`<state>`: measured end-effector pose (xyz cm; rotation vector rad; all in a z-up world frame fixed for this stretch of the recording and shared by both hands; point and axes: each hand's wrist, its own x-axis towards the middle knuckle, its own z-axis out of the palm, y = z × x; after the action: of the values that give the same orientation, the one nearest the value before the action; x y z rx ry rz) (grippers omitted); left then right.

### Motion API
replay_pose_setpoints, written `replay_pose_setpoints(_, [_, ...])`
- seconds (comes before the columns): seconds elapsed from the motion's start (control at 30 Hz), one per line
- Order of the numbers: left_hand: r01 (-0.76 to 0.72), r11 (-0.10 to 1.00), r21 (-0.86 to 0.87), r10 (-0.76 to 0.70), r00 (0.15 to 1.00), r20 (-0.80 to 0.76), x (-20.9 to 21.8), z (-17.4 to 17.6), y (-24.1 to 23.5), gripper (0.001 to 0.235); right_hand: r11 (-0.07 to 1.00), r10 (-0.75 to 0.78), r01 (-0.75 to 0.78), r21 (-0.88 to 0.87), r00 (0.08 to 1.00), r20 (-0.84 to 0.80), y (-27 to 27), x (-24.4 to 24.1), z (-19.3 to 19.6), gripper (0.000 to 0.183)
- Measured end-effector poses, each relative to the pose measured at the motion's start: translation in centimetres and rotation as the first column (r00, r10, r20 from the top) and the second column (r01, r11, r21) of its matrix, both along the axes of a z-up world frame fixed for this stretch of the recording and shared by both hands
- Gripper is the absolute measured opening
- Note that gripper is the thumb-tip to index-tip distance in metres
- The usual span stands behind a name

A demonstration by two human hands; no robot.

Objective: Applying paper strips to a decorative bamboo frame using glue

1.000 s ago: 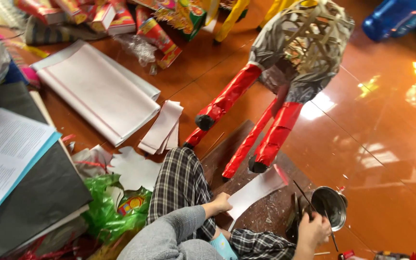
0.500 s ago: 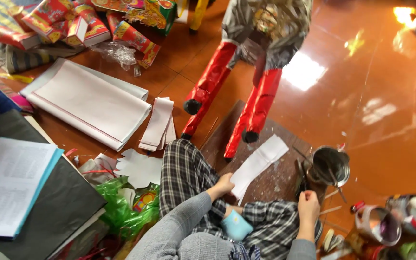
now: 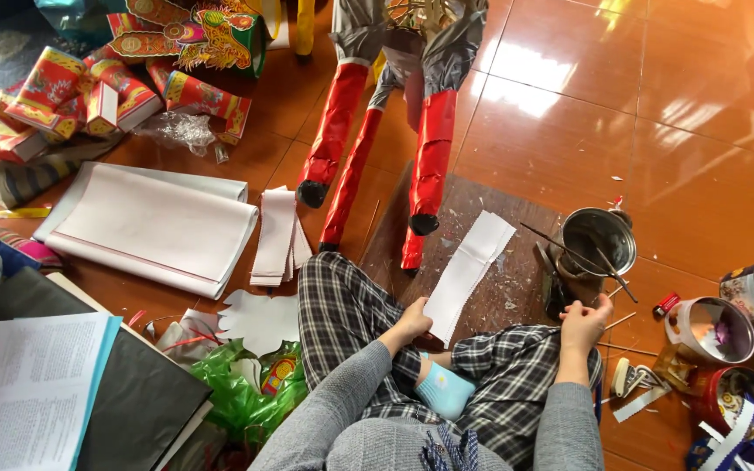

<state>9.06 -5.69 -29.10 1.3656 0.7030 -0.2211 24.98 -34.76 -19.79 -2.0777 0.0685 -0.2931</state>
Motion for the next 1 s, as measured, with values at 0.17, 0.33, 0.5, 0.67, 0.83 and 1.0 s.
replay_pose_setpoints(0.17, [0.041, 0.986, 0.164, -0.044, 0.999, 0.016, 0.1, -1.0, 0.2, 0.068, 0.996, -0.09, 0.09, -0.007, 0.996, -0.025, 1.1, -0.6, 2.2, 0.062])
replay_pose_setpoints(0.33, [0.126, 0.937, 0.326, -0.131, 0.991, -0.006, -0.7, 2.6, 0.2, 0.063, 0.994, -0.071, 0.07, -0.079, 0.997, -0.006, 0.3, 0.3, 0.1, 0.06])
replay_pose_setpoints(0.5, [0.157, 0.913, 0.378, -0.164, 0.986, -0.013, -0.3, 1.4, 0.5, 0.062, 0.992, -0.072, 0.072, -0.103, 0.997, 0.008, 0.6, 1.0, -0.4, 0.059])
replay_pose_setpoints(0.67, [0.128, 0.947, 0.294, -0.105, 0.99, -0.092, 0.0, 2.2, 0.3, 0.051, 0.982, -0.08, 0.112, 0.15, 0.975, -0.209, 2.6, -0.4, 5.2, 0.057])
replay_pose_setpoints(0.83, [0.085, 0.95, 0.301, -0.068, 0.995, -0.068, -0.3, 2.2, 0.3, 0.052, 0.98, -0.069, 0.096, 0.175, 0.986, -0.152, 1.7, 1.3, 1.9, 0.059])
replay_pose_setpoints(1.0, [0.085, 0.938, 0.337, -0.079, 0.996, -0.031, -0.3, -0.1, 0.3, 0.057, 0.996, -0.052, 0.053, 0.07, 0.998, -0.019, -1.1, 4.1, -4.9, 0.064])
